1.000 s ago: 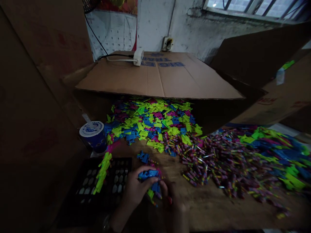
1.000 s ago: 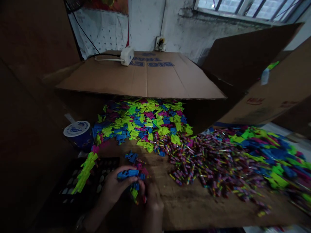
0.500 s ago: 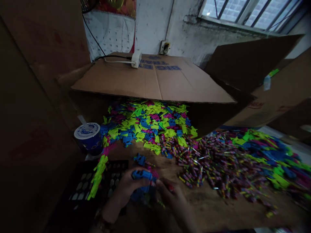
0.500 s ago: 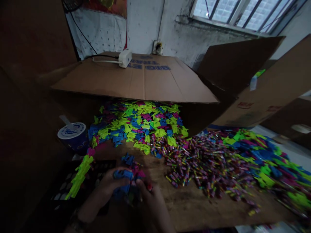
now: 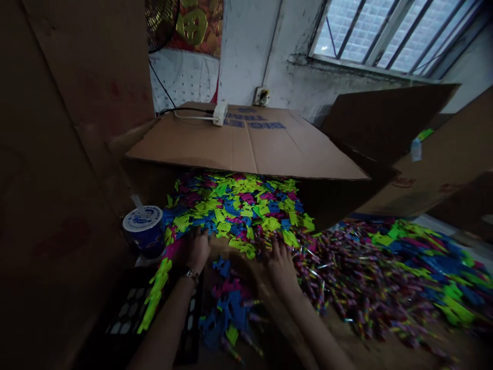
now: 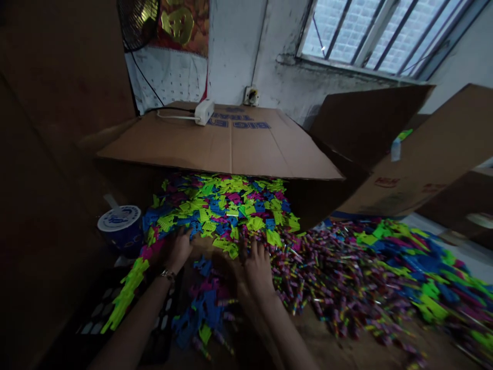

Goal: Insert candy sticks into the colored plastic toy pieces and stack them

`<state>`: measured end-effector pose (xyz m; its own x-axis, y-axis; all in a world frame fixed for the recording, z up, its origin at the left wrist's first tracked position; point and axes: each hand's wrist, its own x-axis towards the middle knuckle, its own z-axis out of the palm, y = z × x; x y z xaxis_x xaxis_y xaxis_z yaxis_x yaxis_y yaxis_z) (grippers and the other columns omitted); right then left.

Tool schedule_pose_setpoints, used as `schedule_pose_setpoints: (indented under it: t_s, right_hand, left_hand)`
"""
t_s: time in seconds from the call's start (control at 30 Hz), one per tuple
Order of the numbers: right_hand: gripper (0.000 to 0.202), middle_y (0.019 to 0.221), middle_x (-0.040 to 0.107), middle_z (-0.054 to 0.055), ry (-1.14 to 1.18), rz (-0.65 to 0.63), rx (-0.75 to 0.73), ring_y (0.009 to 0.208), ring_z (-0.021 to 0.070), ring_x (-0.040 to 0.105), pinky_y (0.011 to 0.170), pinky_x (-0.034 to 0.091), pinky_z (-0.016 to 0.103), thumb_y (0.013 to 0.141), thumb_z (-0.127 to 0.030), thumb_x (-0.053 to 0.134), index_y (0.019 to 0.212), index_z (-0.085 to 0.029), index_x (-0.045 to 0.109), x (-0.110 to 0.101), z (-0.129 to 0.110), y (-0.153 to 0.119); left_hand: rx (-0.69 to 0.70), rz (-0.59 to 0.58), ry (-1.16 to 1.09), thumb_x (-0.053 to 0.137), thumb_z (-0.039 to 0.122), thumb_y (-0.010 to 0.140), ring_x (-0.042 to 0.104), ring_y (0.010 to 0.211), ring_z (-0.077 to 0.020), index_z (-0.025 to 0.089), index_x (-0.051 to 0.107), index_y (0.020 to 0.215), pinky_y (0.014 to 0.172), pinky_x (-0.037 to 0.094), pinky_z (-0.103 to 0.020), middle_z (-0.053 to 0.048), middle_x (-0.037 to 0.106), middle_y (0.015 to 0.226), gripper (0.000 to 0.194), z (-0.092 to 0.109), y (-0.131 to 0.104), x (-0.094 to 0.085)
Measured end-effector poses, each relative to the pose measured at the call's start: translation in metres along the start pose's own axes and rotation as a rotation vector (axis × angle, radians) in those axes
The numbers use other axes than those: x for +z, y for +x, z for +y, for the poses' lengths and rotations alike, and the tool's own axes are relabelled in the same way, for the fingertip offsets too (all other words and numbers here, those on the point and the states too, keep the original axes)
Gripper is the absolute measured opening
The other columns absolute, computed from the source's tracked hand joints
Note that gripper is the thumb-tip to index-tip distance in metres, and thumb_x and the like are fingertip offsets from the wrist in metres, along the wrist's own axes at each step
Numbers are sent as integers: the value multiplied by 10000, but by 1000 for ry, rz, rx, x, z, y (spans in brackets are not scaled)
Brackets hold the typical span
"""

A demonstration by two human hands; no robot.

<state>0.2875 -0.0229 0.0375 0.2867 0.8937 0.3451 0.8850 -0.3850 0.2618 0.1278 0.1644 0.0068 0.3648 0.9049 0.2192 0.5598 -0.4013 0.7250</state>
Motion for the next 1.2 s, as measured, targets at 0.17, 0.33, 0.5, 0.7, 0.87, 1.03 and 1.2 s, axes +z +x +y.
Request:
schedule_pose_setpoints:
  t_s: [0.17,0.33,0.5,0.7,0.87,1.03,1.2]
  right_hand:
    - [381,1186,591,177,73,22,-144,1096,313,512,895,432,471,805,-53,475,1147,-149,613,39,22,23]
    - [343,1049,629,171,178,71,-42,983,270,574,847,473,426,806,-34,392,1050,-127,613,30,22,7]
    - [295,1032,645,95,920,99,-11,976,191,601,827,498,298,881,-179,389,1090,-188,598,-42,3,-5]
    - [251,948,675,56,1293,54,147,916,179,622,789,494,261,880,-350,467,989,-202,638,-115,-10,-11]
    - [249,880,708,62,1351,18,170,817,184,655,681,526,237,847,-384,517,918,-194,661,-132,-13,-23]
    - [234,934,705,63,1320,93,170,863,179,662,706,537,219,846,-369,541,961,-213,672,-147,-18,-34]
    - [229,948,686,36,1116,278,62,901,156,646,723,530,189,862,-304,540,1054,-266,659,-157,-21,-42]
  left_hand:
    - [-19,36,-119,509,-18,705,509,1163,-268,205,627,1093,1013,349,-412,-113,569,1247,463,-2,-1,3]
    - [-84,37,-344,613,120,700,647,892,-226,173,629,991,804,498,-341,-79,701,940,296,16,-17,-2]
    - [-11,-78,-636,644,258,683,661,842,-197,173,630,906,758,517,-287,-46,712,883,239,58,-54,-23]
    - [-65,-373,-924,708,247,634,619,921,-206,175,592,1077,791,487,-282,-56,677,979,464,98,-86,-68]
    - [-120,-356,-954,737,252,598,632,851,-186,187,545,1130,758,491,-263,-32,687,893,569,113,-99,-94]
    - [-128,-282,-863,730,332,629,637,823,-194,170,667,893,736,497,-258,-42,703,877,317,115,-107,-105]
    - [-79,-234,-824,707,383,669,648,817,-193,190,700,894,738,509,-250,-25,720,861,296,117,-114,-108]
